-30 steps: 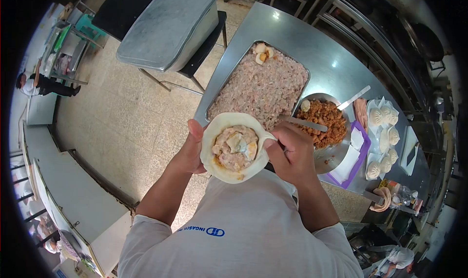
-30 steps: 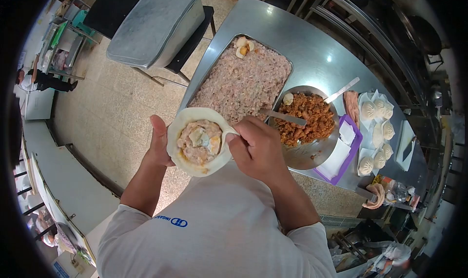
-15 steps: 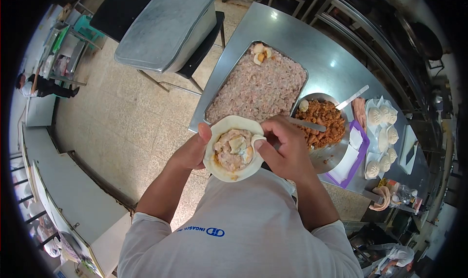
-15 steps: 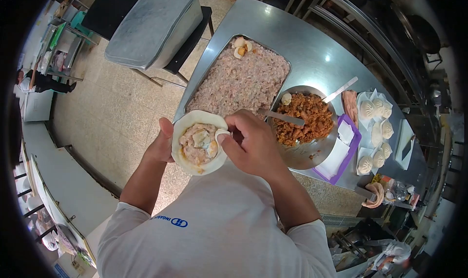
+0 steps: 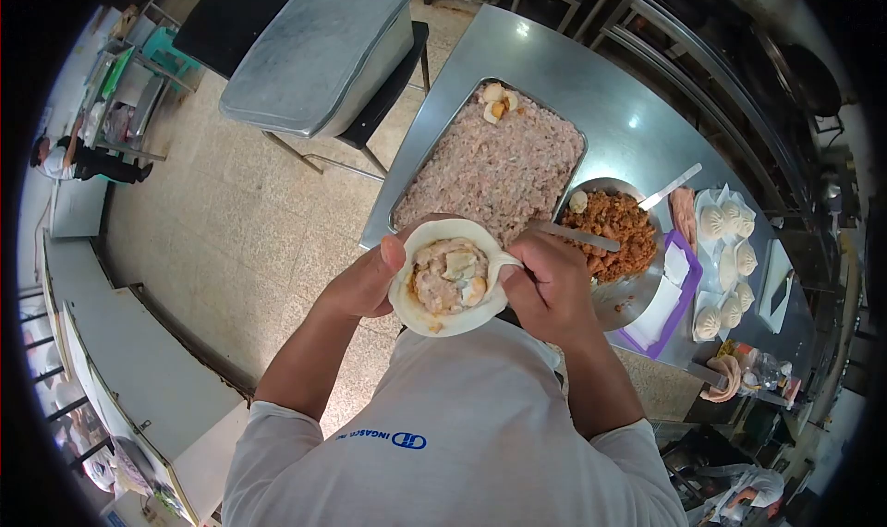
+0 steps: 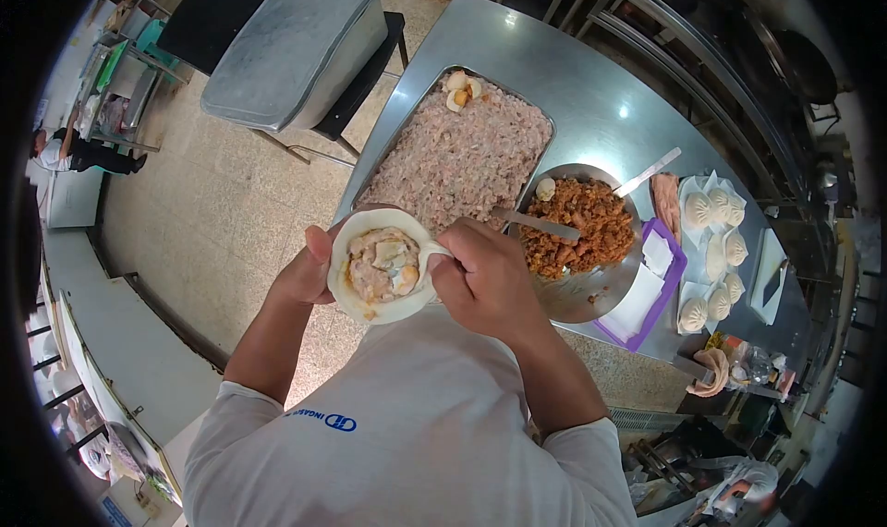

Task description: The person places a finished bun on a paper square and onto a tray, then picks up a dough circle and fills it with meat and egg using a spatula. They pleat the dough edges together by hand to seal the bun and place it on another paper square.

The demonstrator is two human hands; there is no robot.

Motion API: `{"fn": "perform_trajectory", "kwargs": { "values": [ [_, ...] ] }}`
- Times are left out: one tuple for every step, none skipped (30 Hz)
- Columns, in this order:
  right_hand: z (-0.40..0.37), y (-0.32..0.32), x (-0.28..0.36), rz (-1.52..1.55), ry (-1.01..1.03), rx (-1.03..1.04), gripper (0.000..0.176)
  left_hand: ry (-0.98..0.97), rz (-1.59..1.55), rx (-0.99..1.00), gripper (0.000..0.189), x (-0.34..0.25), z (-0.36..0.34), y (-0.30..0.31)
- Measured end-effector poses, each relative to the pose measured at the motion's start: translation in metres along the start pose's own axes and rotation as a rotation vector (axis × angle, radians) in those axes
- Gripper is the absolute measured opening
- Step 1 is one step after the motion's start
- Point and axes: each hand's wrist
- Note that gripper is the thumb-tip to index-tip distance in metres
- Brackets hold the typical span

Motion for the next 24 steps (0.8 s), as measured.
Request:
{"fn": "perform_trajectory", "kwargs": {
  "values": [
    [-0.001,0.002,0.001,-0.010,-0.017,0.004,0.011,0.000,-0.001,-0.002,0.116,-0.001,0.000,-0.002],
    [-0.001,0.003,0.003,-0.020,-0.035,0.008,0.011,-0.005,0.021,-0.017,0.115,-0.003,-0.001,-0.005],
    [0.003,0.002,0.010,-0.020,-0.036,0.009,0.011,-0.009,0.044,-0.030,0.114,-0.004,-0.001,-0.007],
    [0.008,-0.001,0.019,0.015,-0.099,-0.030,0.010,-0.009,0.045,-0.028,0.114,-0.004,0.000,-0.005],
    [0.012,-0.002,0.023,0.050,-0.163,-0.071,0.009,0.014,0.087,-0.007,0.113,-0.004,0.001,-0.002],
    [0.011,-0.002,0.021,0.049,-0.164,-0.075,0.009,0.038,0.129,0.015,0.111,-0.005,0.002,-0.001],
    [0.011,-0.001,0.016,0.017,-0.114,-0.035,0.010,0.036,0.131,0.017,0.111,-0.007,0.004,-0.001],
    [0.011,-0.002,0.012,-0.014,-0.064,0.008,0.010,0.061,0.129,0.025,0.110,-0.010,0.004,-0.001],
    [0.007,-0.002,0.005,-0.012,-0.064,0.009,0.010,0.088,0.125,0.032,0.109,-0.011,0.004,-0.002],
    [0.003,-0.001,-0.001,-0.030,-0.027,0.019,0.011,0.087,0.124,0.029,0.109,-0.010,0.004,-0.001],
    [0.000,0.000,-0.005,-0.048,0.010,0.028,0.011,0.073,0.112,0.005,0.108,-0.007,0.003,0.000],
    [0.001,0.000,-0.003,-0.046,0.011,0.030,0.011,0.059,0.100,-0.019,0.106,-0.006,0.003,0.000],
    [0.002,0.002,0.001,-0.025,-0.021,0.008,0.011,0.060,0.098,-0.021,0.106,-0.007,0.003,-0.001],
    [0.003,0.004,0.004,-0.006,-0.052,-0.017,0.010,0.052,0.102,-0.012,0.104,-0.010,0.004,-0.003],
    [0.007,0.002,0.008,-0.007,-0.052,-0.019,0.010,0.043,0.108,-0.002,0.101,-0.012,0.006,-0.005],
    [0.013,-0.002,0.012,0.041,-0.084,-0.055,0.009,0.042,0.109,0.001,0.101,-0.014,0.008,-0.003],
    [0.016,-0.004,0.014,0.090,-0.116,-0.092,0.008,0.073,0.135,0.047,0.099,-0.018,0.010,0.000],
    [0.016,-0.003,0.011,0.088,-0.114,-0.095,0.008,0.103,0.160,0.093,0.096,-0.021,0.013,0.003],
    [0.015,-0.002,0.005,0.021,-0.065,-0.047,0.008,0.101,0.162,0.093,0.096,-0.022,0.015,0.003],
    [0.013,-0.001,0.000,-0.044,-0.017,0.003,0.009,0.099,0.150,0.087,0.093,-0.022,0.016,0.003],
    [0.011,0.001,-0.005,-0.043,-0.014,0.006,0.009,0.097,0.138,0.080,0.090,-0.023,0.017,0.003],
    [0.008,0.004,-0.008,-0.070,0.022,0.025,0.010,0.095,0.137,0.077,0.090,-0.024,0.017,0.002],
    [0.006,0.005,-0.010,-0.096,0.057,0.045,0.011,0.095,0.173,0.066,0.087,-0.026,0.017,0.000],
    [0.007,0.005,-0.005,-0.096,0.056,0.048,0.011,0.094,0.208,0.055,0.083,-0.026,0.017,-0.002]
  ]
}}
Point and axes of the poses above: each hand's wrist, its own z-axis towards the middle knuckle, its own y-axis out of the back of the hand, x = y × z, and after that the axes turned 1 degree about z, right-handed
